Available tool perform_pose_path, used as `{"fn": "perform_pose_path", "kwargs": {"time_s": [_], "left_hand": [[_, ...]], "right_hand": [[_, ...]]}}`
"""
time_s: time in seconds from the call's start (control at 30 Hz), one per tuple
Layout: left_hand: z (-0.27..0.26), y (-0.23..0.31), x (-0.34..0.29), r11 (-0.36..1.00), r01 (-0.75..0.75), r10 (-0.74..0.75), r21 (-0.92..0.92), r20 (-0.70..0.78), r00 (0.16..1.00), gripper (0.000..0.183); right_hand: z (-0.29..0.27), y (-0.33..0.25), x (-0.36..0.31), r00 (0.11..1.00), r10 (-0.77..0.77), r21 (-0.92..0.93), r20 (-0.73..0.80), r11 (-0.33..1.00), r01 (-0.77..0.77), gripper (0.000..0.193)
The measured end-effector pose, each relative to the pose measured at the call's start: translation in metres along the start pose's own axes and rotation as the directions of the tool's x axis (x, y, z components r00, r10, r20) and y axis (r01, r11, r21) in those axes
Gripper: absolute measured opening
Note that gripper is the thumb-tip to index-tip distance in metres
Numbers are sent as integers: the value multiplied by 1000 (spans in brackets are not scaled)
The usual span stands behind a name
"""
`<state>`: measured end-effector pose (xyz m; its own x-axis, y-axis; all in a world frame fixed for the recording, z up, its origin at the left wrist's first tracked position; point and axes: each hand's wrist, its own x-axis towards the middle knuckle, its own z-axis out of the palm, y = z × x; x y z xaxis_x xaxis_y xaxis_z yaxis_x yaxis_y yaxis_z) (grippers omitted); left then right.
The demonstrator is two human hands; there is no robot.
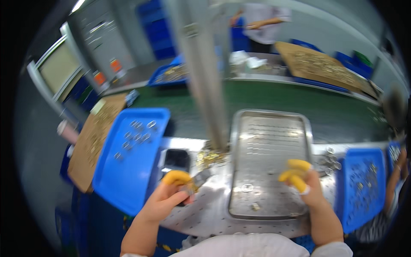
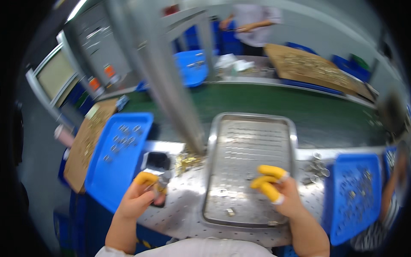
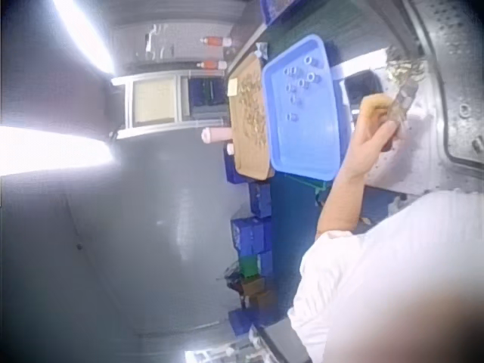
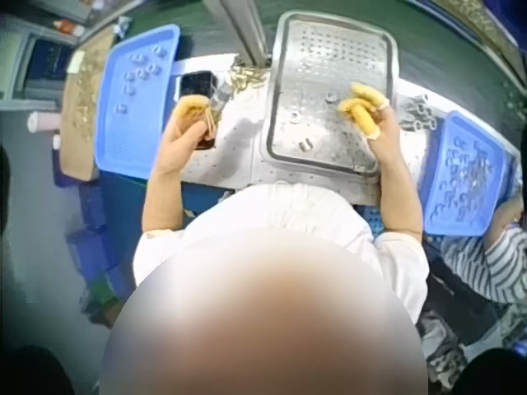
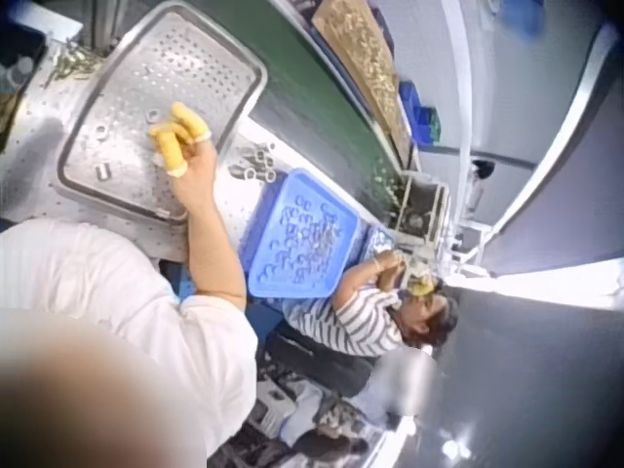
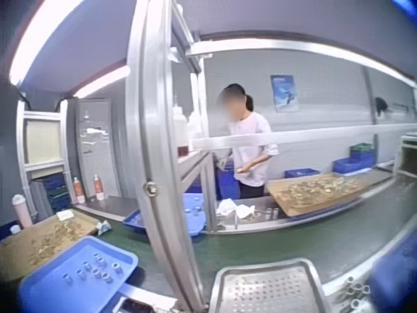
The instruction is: The person assembles small brass-colored metal components using a cylindrical metal tool. They repeatedly pick up a brass part, insert it into the tool, and press it down to secure it before placing the finished unit into a perforated metal tray. The process is repetitive and performed at a steady pace.
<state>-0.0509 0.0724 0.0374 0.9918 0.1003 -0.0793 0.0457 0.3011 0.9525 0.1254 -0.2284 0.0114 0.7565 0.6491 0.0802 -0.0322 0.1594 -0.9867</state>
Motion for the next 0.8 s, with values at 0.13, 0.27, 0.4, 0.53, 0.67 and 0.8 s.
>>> {"fn": "perform_pose_path", "kwargs": {"time_s": [0.13,0.27,0.4,0.53,0.67,0.8], "left_hand": [[53,0,59,996,5,-13,84,86,996,31],[129,-10,179,988,55,-86,144,222,971,25],[209,-5,325,952,33,-90,306,175,980,24],[231,24,456,662,-189,189,725,83,979,33],[295,50,483,-362,-97,117,927,149,982,36],[281,35,500,-291,-47,236,955,119,964,31]], "right_hand": [[-5,-26,-5,978,-207,-129,-27,971,202,35],[-14,-67,-37,950,-309,-373,-37,886,274,32],[-26,-77,-73,942,-331,-435,-53,857,276,33],[-36,-57,-94,941,-303,-304,-151,920,248,27],[-55,-46,-113,926,-235,-313,-296,940,139,26],[-63,-31,-117,908,-222,-197,-356,967,159,25]]}}
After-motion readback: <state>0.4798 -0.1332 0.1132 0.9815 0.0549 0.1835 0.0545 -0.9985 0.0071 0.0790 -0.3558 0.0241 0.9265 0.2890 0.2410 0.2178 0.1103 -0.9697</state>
